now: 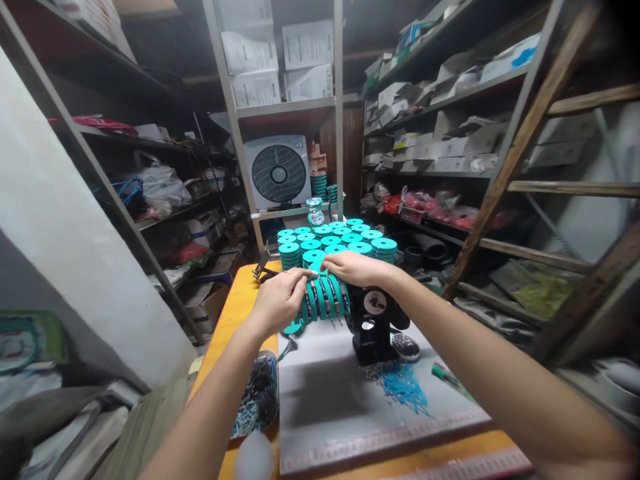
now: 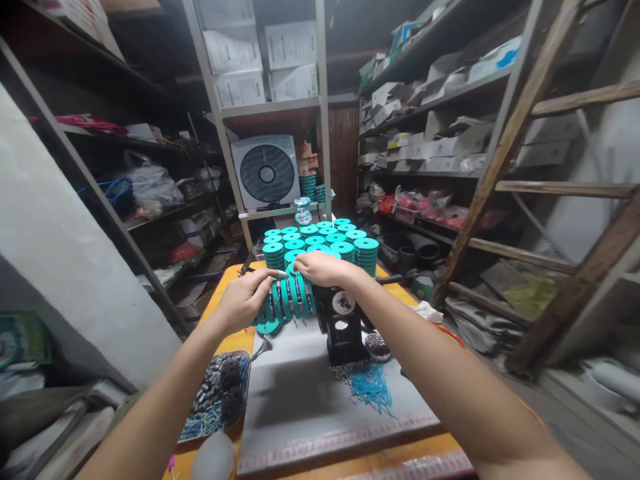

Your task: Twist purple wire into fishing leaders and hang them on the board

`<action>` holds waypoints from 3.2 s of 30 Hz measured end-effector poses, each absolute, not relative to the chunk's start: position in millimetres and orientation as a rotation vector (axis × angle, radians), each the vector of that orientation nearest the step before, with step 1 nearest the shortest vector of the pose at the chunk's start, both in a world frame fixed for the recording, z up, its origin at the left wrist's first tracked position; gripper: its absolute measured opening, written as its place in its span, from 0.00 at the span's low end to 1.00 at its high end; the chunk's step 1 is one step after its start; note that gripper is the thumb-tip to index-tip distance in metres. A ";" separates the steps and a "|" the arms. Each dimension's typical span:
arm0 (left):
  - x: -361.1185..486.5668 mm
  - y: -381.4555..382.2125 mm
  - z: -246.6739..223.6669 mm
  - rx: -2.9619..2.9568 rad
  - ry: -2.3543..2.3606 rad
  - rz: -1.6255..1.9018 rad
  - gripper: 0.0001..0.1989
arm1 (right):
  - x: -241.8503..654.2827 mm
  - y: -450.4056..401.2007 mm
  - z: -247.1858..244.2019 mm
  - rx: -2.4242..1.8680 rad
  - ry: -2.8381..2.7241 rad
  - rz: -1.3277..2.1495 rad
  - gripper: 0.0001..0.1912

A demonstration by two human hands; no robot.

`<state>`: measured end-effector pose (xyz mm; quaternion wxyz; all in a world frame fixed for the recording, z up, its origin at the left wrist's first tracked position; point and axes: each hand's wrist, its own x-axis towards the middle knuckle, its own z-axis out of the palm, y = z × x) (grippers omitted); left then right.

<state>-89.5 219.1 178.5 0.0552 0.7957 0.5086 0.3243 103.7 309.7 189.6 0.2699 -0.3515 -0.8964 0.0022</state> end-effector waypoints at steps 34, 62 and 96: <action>-97.2 217.7 176.8 2.365 1.417 1.023 0.15 | 57.7 203.6 109.7 -0.890 -1.656 -0.267 0.01; -96.5 217.8 177.0 2.319 1.408 0.970 0.11 | 56.8 209.8 100.3 -0.768 -1.553 -0.221 0.05; -96.2 218.2 175.2 2.424 1.116 1.063 0.05 | 60.8 209.5 94.1 -0.855 -1.483 -0.032 0.03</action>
